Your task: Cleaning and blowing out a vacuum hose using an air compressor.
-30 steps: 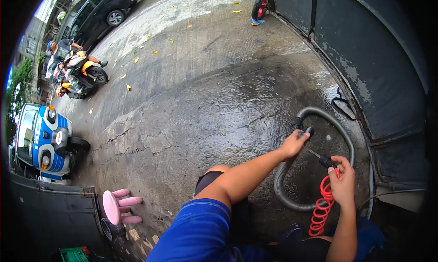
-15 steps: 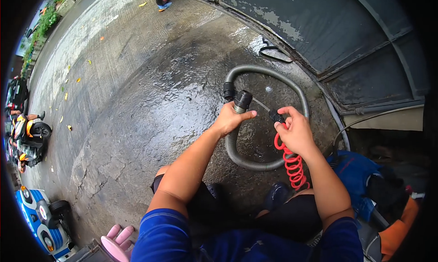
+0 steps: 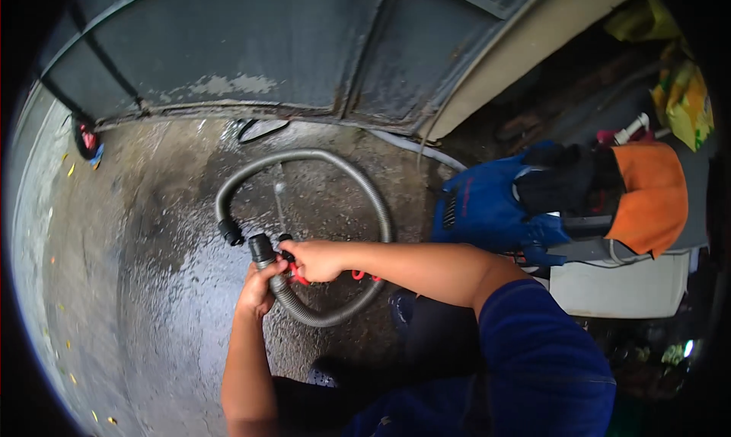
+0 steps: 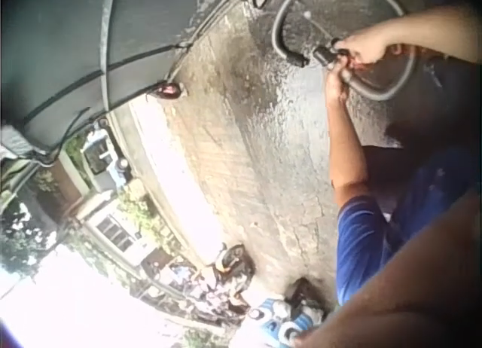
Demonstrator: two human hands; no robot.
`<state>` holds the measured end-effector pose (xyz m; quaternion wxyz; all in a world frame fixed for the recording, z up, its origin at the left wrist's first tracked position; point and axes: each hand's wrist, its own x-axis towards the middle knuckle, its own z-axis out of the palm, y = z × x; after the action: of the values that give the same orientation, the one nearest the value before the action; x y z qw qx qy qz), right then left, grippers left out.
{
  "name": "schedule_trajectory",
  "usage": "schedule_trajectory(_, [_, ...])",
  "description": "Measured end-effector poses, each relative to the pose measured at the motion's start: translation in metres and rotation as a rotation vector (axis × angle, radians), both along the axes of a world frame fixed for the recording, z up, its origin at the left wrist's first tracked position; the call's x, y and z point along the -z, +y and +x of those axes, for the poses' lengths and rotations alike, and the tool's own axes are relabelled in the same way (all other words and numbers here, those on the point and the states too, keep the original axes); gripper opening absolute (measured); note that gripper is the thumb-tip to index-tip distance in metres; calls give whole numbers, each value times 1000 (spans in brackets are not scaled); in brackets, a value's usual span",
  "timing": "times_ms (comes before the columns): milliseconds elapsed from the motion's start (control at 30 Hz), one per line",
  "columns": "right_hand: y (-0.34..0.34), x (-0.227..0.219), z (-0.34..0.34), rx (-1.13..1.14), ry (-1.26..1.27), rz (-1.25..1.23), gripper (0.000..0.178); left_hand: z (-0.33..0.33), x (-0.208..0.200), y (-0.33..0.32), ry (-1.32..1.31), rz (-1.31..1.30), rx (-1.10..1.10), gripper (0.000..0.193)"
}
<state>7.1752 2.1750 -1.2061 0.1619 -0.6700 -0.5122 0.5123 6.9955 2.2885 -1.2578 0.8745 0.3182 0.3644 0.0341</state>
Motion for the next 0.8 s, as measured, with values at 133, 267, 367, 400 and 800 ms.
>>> schedule_trajectory(133, [-8, -17, 20, -106, -123, 74, 72, 31, 4, -10, 62, 85, 146, 22])
schedule_trajectory(267, [-40, -116, 77, 32, -503, -15, 59, 52, 35, -25, 181, 158, 84, 21])
schedule_trajectory(367, [-111, -186, 127, 586, -637, 344, 40, 52, 60, -18, 323, 198, 59, 18])
schedule_trajectory(400, [-143, -210, 150, 676, -774, 394, 38, 53, 60, -17, 356, 239, 31, 17])
schedule_trajectory(800, [-491, -273, 512, 285, -1408, -1026, 35, 45, 124, 3, 510, 341, 75, 25])
